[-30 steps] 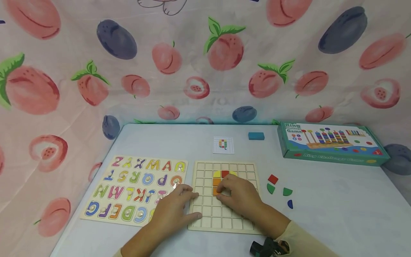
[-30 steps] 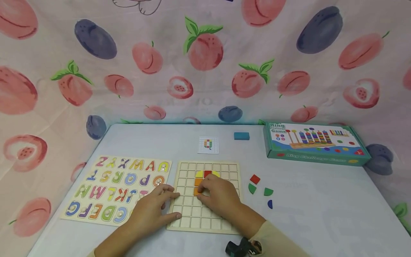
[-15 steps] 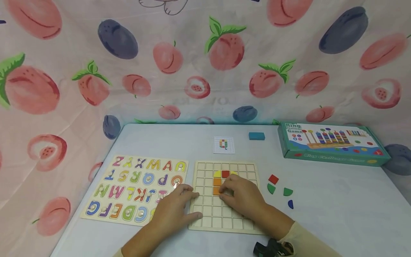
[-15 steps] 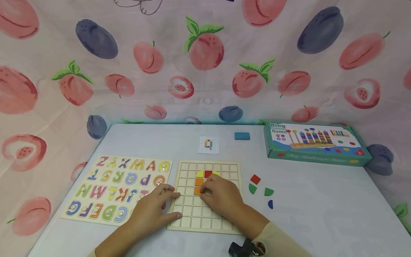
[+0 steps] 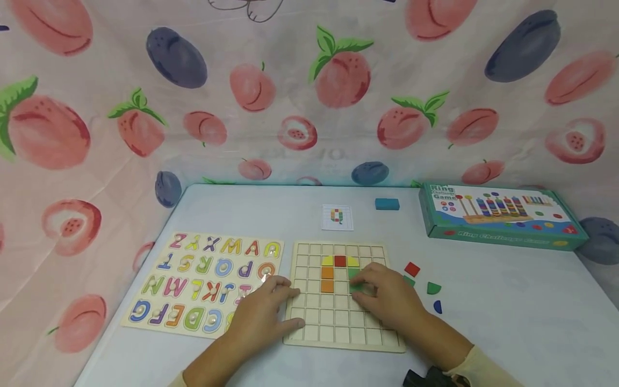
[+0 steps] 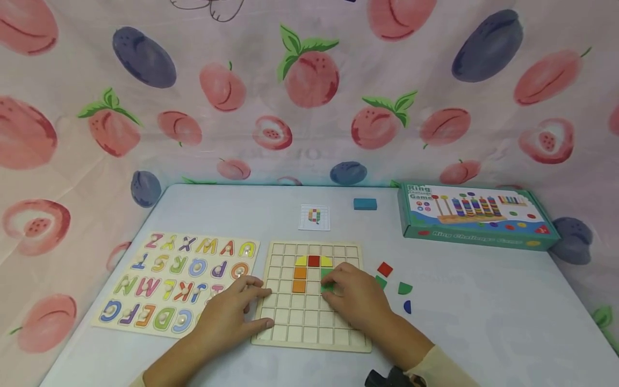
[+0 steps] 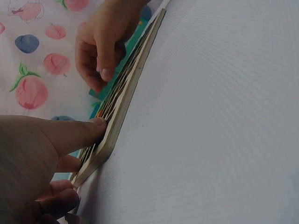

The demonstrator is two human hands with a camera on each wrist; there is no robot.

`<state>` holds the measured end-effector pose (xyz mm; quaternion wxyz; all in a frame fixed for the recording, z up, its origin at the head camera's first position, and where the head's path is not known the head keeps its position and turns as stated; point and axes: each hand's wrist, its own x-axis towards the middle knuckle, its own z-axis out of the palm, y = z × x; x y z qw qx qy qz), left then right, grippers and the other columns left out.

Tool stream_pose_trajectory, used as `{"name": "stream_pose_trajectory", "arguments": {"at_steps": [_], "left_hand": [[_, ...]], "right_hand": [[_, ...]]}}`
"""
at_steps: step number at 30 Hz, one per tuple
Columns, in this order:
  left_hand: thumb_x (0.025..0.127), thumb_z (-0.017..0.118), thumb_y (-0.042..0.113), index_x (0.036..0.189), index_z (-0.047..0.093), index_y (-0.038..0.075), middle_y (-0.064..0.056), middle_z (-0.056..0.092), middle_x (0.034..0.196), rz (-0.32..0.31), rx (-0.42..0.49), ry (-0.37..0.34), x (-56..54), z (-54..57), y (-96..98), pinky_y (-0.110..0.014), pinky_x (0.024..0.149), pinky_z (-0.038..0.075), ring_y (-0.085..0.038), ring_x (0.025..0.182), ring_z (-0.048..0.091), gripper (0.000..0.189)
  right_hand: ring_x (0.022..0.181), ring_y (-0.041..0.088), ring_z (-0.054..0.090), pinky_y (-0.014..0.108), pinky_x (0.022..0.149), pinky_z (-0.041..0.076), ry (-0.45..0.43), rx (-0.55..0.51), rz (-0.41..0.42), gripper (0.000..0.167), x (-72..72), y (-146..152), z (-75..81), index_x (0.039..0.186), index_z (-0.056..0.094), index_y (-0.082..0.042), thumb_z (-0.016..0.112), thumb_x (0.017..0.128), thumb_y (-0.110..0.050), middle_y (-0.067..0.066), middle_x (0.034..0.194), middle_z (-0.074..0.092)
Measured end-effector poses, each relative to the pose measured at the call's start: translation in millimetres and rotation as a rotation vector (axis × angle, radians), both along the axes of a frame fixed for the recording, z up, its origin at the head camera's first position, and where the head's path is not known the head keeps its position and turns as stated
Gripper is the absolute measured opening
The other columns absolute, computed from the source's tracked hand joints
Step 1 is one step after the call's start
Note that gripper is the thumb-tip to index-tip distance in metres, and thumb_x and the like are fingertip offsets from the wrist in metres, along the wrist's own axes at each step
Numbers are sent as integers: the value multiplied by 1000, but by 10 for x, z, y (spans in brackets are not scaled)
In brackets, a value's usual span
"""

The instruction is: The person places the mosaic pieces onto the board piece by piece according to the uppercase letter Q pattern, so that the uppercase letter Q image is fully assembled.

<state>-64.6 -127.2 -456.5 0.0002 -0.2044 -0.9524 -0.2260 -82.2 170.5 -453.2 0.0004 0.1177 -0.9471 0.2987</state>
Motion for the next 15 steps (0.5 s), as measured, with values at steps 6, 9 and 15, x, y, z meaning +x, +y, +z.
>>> {"name": "stream_pose_trajectory", "arguments": {"at_steps": [6, 9, 15], "left_hand": [[77, 95, 43, 123, 79, 21, 3, 63, 130, -2, 6, 10, 0, 3, 9, -36, 76, 56, -15, 95, 69, 54], [78, 95, 45, 124, 79, 22, 3, 63, 130, -1, 1, 6, -2, 3, 10, -35, 77, 56, -15, 96, 68, 54], [78, 95, 44, 123, 79, 21, 3, 64, 130, -3, 0, 9, -3, 12, 10, -35, 77, 57, -15, 96, 69, 54]], "right_hand": [[70, 7, 51, 27, 62, 44, -9, -11, -68, 24, 32, 262, 16, 111, 82, -24, 88, 88, -23, -12, 110, 71], [68, 7, 51, 28, 61, 43, 38, 5, -98, 24, 52, 413, -1, 111, 82, -22, 87, 88, -22, -10, 109, 72], [75, 10, 53, 30, 63, 44, 87, 60, -192, 25, 121, 670, -37, 111, 81, -17, 88, 88, -24, -3, 109, 73]]}}
